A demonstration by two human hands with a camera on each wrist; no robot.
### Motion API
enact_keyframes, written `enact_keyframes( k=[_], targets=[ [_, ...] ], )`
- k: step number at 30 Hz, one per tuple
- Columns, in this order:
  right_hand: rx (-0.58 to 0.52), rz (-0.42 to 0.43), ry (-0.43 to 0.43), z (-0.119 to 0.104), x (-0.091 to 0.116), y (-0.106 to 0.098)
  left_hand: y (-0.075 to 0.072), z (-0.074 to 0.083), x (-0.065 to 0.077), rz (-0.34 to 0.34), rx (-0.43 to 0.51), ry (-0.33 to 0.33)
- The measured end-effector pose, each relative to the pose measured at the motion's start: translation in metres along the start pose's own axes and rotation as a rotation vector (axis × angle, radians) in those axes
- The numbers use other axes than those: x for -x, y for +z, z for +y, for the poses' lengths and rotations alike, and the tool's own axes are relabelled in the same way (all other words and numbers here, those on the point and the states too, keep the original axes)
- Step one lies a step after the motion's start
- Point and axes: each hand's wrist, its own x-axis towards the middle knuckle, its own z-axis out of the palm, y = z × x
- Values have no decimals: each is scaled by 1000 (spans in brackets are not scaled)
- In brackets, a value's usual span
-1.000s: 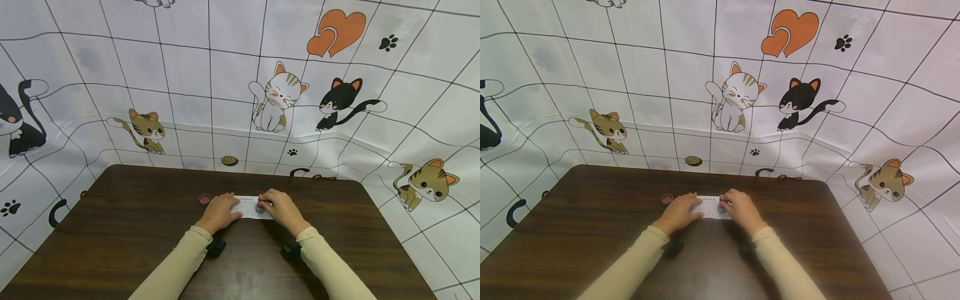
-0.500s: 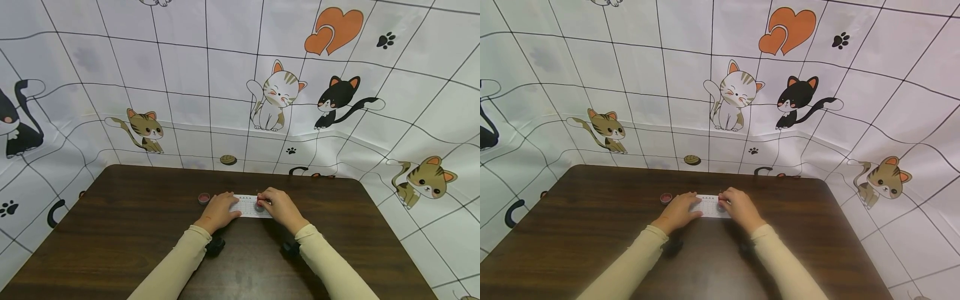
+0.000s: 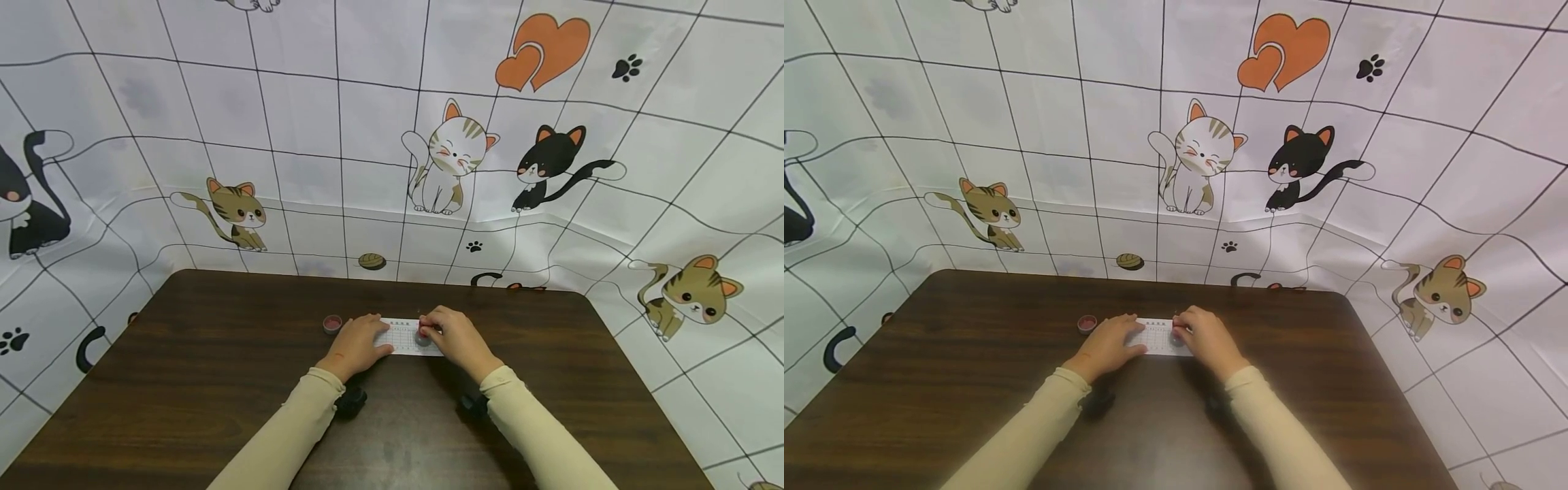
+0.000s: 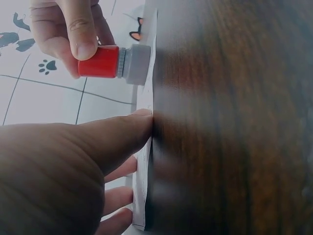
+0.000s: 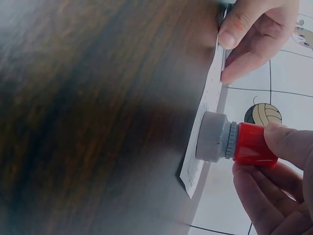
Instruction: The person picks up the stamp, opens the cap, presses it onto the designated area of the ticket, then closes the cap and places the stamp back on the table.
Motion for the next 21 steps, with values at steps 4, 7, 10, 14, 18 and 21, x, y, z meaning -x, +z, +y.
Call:
enact_keyframes(
  k=[4, 7, 10, 14, 18, 21],
  targets=[
    [-10, 2, 4, 0, 1, 1, 1, 0, 0, 1, -8, 9],
    [-10, 7, 5, 1, 2, 2, 1, -1, 1, -10, -32, 22],
    [-12, 9, 7, 1, 2, 2, 1, 0, 3, -28, -51, 32],
    [-25, 9, 7, 2, 3, 2, 0, 1, 4, -35, -62, 35],
    [-24, 14, -8, 3, 2, 2, -1, 1, 4, -28, -71, 30],
    [-20, 15, -16, 4, 1, 2, -1, 1, 3, -19, -71, 23]
  ],
)
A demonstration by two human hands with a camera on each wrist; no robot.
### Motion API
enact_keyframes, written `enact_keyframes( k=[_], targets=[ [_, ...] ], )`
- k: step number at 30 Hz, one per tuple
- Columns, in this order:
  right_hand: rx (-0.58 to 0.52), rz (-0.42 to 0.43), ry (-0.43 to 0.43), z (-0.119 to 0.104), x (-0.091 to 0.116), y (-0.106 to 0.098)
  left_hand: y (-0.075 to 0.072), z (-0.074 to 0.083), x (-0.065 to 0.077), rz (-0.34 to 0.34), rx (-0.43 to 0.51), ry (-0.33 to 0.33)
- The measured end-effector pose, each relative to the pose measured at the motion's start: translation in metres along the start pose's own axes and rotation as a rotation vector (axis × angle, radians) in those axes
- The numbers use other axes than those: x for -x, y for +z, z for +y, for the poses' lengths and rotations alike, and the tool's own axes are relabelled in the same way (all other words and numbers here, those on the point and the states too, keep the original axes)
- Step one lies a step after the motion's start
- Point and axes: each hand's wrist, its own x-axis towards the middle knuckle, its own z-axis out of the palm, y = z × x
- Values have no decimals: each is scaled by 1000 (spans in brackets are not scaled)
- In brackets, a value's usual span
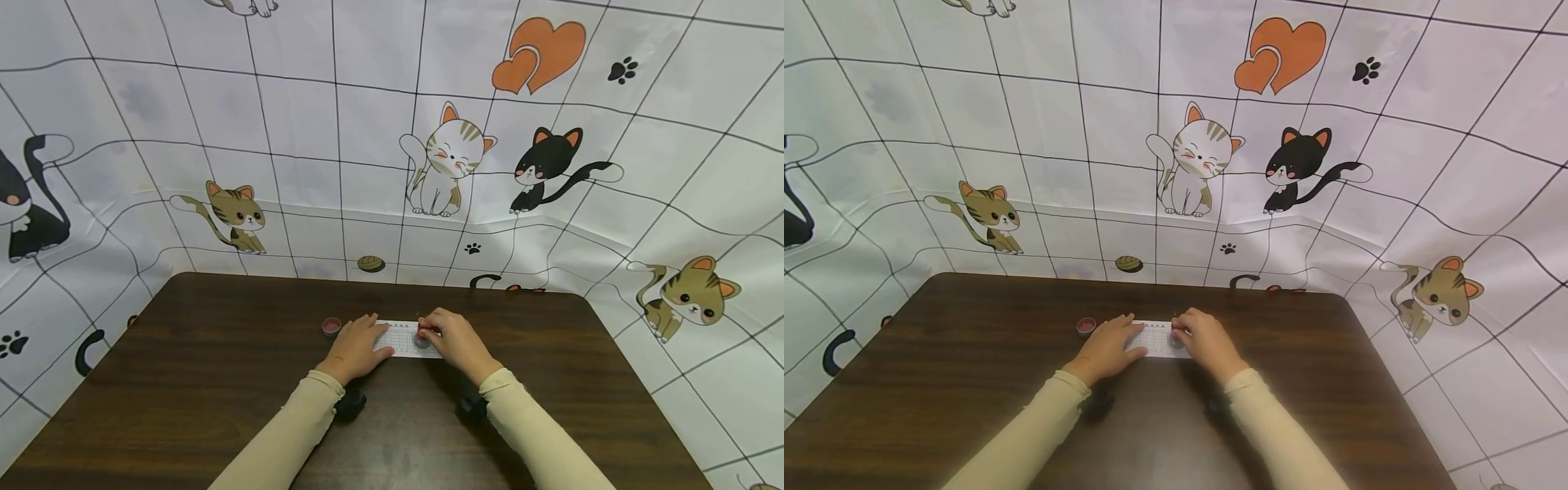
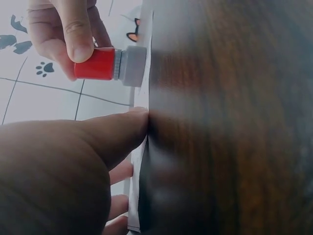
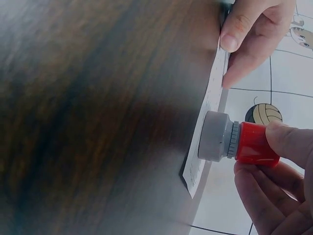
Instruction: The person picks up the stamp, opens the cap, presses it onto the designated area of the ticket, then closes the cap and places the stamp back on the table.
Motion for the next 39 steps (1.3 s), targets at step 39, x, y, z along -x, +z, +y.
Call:
enact_keyframes(
  k=[39],
  targets=[
    [-53, -88, 97, -3, -2, -11, 2, -4, -4, -3, 11, -6]
  ],
)
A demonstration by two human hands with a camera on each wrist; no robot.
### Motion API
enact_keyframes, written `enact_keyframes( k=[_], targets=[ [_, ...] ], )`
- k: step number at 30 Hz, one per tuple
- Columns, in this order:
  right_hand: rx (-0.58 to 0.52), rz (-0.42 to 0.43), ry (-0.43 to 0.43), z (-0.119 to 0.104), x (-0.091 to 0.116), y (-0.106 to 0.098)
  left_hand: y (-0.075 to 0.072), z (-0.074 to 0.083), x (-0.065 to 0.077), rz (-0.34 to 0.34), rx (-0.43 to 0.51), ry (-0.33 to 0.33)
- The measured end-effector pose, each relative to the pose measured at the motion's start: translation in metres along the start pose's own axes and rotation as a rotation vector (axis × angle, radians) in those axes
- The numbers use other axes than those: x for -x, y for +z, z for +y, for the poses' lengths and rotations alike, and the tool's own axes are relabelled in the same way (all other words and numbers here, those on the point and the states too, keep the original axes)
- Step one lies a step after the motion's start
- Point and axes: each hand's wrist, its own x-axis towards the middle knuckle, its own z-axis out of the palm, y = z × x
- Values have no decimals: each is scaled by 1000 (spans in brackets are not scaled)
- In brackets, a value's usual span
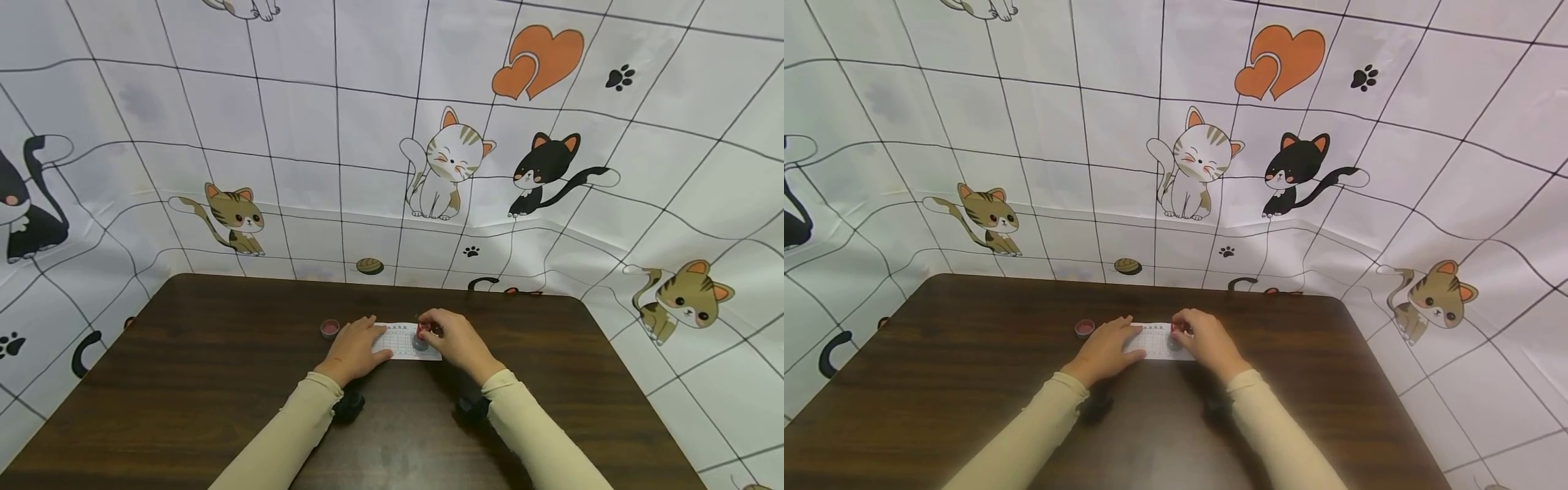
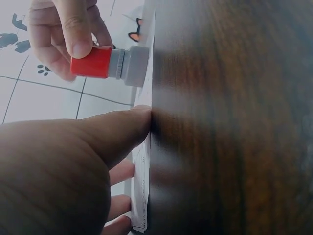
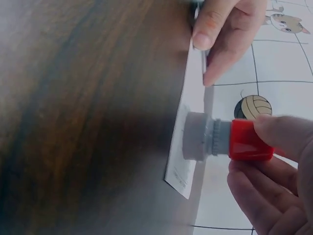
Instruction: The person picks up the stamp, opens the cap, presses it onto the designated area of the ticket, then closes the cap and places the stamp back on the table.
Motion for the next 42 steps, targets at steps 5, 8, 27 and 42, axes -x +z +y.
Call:
enact_keyframes(
  k=[5, 8, 27, 42],
  targets=[
    [-13, -11, -16, 1, -2, -4, 0, 0, 0, -8, 0, -6],
    [-63, 35, 6, 2, -4, -9, 0, 0, 0, -7, 3, -9],
    [-385, 267, 241, 34, 1, -32, 1, 0, 2, -10, 24, -19],
    [-469, 306, 293, 48, 12, -24, -2, 0, 2, -19, 14, -9]
  ],
)
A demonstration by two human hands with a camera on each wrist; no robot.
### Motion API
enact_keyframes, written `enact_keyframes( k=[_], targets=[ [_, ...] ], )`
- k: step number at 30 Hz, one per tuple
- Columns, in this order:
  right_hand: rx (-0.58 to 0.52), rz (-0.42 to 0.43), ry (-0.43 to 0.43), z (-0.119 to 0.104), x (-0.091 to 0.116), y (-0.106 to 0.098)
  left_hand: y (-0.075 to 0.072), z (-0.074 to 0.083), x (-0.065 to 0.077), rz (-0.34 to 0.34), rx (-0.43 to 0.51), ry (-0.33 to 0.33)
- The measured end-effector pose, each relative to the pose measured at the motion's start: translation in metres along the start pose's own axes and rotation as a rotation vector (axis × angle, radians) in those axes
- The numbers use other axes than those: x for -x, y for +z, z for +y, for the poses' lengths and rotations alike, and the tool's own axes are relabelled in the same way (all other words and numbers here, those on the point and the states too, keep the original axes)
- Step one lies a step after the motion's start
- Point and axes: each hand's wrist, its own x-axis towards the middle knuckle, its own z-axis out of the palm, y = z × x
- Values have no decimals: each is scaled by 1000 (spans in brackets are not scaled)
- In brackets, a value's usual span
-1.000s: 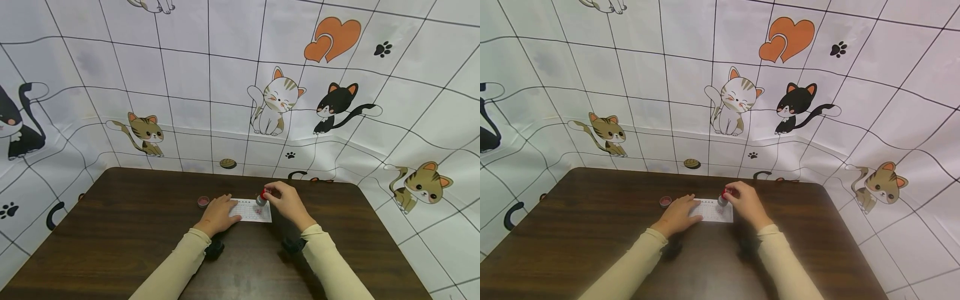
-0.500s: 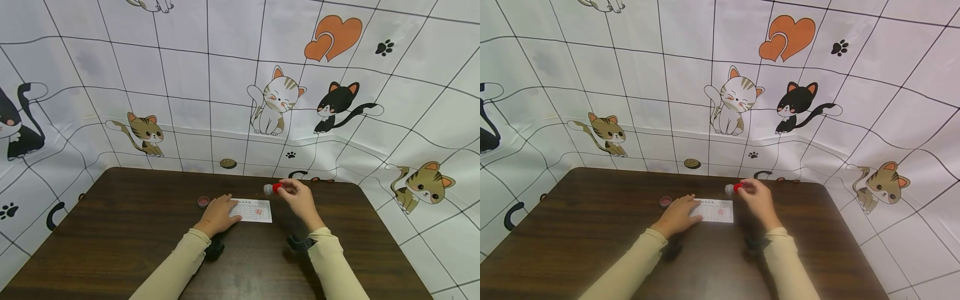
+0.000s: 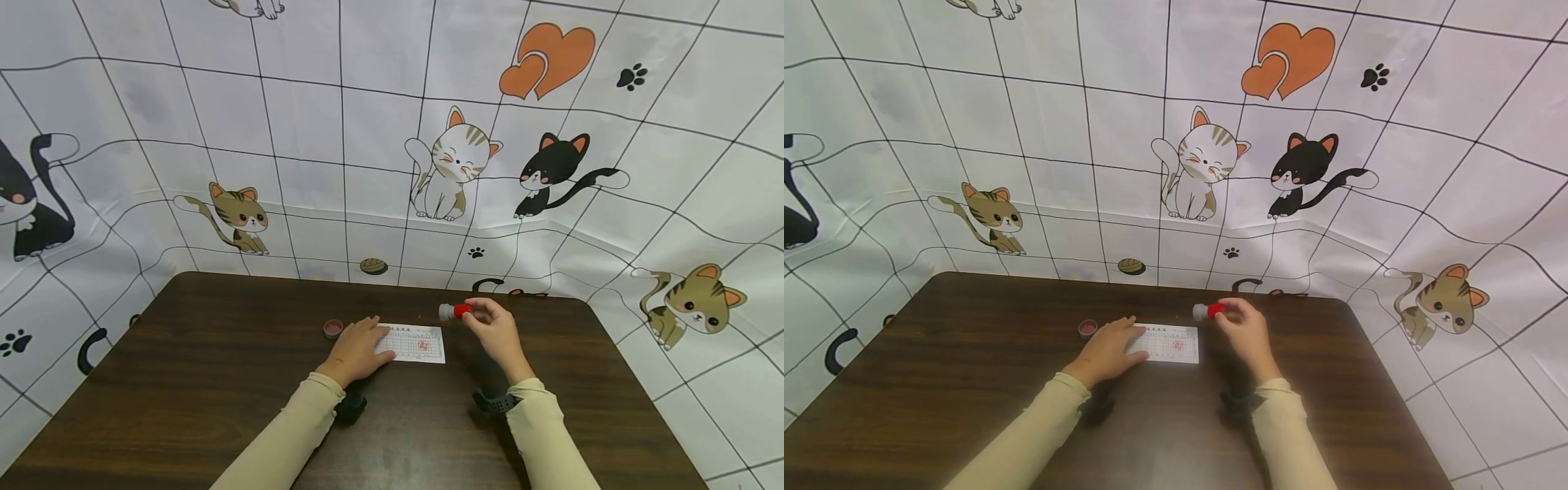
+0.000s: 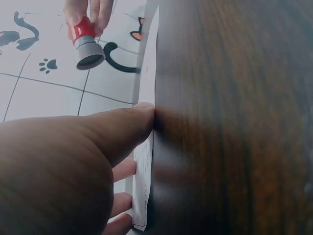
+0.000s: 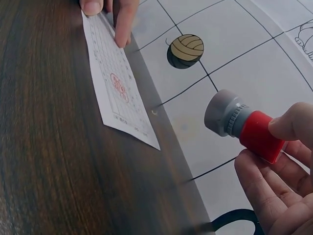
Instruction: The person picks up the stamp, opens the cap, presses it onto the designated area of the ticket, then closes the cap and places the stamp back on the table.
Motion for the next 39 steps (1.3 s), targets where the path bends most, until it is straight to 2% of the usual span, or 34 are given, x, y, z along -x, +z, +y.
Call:
enact_keyframes(
  k=[17, 28, 39],
  targets=[
    [-72, 12, 19, 13, 0, 0, -3, 2, 0, -3, -21, 8],
    [-51, 11, 57, 14, 0, -2, -2, 3, 0, 0, -17, 7],
    [-60, 15, 50, 16, -2, 0, -2, 0, -1, 16, -20, 24]
  ],
)
